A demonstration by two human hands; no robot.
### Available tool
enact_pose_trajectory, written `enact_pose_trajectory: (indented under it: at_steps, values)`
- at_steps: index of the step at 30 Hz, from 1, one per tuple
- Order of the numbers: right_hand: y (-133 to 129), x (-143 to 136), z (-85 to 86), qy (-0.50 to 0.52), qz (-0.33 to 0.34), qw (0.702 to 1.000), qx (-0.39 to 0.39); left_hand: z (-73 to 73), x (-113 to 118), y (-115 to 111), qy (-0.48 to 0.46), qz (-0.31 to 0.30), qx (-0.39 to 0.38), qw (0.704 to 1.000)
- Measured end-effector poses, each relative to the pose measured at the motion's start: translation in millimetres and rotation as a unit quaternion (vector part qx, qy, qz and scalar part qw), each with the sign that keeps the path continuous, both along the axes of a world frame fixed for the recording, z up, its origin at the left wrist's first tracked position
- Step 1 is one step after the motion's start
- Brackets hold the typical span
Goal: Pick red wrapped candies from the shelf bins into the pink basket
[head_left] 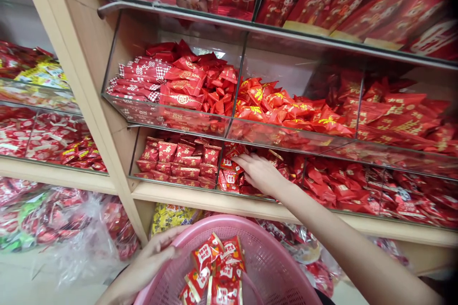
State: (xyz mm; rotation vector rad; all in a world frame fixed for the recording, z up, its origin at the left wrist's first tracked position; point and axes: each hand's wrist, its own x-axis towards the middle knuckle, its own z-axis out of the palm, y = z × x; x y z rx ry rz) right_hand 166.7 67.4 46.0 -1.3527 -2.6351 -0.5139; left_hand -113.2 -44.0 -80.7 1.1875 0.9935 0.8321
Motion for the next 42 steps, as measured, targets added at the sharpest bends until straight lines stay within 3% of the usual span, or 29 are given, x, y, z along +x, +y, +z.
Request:
enact_pose_trajectory:
  at_steps: [6,10,13,17,22,30,38,42]
  values:
    - [1,3,7.4,0.017,0.029,0.999,-0.018,5.0,2,0,-0.011,-0.001,-0.005,1.0]
    - [0,12,15.6,0.163,0.077,0.98,-0.078,2.2,2,1,-0.013,-0.002,-0.009,1.0]
    - [-14,13,20.4,0.263,0.095,0.954,-0.108,0.4,2,1,-0.016,0.003,-0.029,0.999]
    - [-50,7,18.4,0.316,0.104,0.935,-0.124,1.6,1,1,-0.002,0.011,-0.024,1.0]
    - [-83,2,-2.1,0.28,0.102,0.94,-0.168,1.3,1,4,0.037,0.02,0.001,0.999]
    - [-93,0,-37.4,0.264,0.099,0.933,-0.224,1.4,4,8,0.064,0.005,-0.002,0.998]
    - [-108,-5,-79.7,0.276,0.066,0.883,-0.373,-12.3,-1,11,0.075,0.005,-0.005,0.997]
    - [-114,-17,-94.5,0.343,-0.003,0.819,-0.459,-12.1,-1,12,0.086,0.002,-0.007,0.996]
